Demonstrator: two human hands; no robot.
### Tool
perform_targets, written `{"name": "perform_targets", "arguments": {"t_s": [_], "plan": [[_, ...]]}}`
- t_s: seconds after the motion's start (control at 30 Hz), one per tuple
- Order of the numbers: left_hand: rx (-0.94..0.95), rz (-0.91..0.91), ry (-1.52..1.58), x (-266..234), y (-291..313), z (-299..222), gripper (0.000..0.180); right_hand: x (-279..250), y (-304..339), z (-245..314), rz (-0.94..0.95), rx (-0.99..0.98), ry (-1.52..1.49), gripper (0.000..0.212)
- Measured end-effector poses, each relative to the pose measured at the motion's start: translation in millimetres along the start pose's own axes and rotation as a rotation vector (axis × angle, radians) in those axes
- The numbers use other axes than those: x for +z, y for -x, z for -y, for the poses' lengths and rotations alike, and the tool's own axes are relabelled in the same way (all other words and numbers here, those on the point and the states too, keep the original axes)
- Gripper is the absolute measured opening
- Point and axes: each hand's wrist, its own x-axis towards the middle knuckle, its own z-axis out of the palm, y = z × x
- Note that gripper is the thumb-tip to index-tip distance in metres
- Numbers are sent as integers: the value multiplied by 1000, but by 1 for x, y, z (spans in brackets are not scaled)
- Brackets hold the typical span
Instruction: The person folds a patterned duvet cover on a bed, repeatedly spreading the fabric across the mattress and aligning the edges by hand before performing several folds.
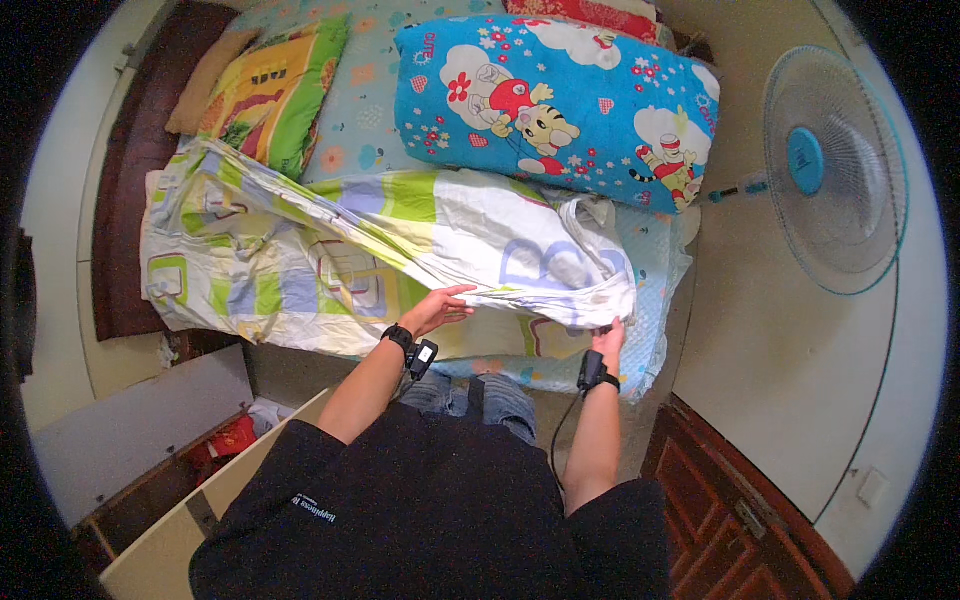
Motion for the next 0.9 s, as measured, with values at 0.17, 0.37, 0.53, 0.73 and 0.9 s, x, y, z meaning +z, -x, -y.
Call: {"name": "perform_targets", "arguments": {"t_s": [0.17,0.37,0.53,0.73,0.9], "plan": [[-79,-29,-216,-6,5,0,29,4,18,-45,-312,-10,704,91],[-123,94,-235,4,24,-9,28,52,29,-57,-315,157,1021,109],[-100,115,-299,9,37,-18,29,25,-22,-48,114,31,756,59],[45,-304,-273,-25,20,0,33,107,55,10,551,-12,66,28],[295,-787,182,-63,3,2,58,117,133,50,555,21,187,38]]}}
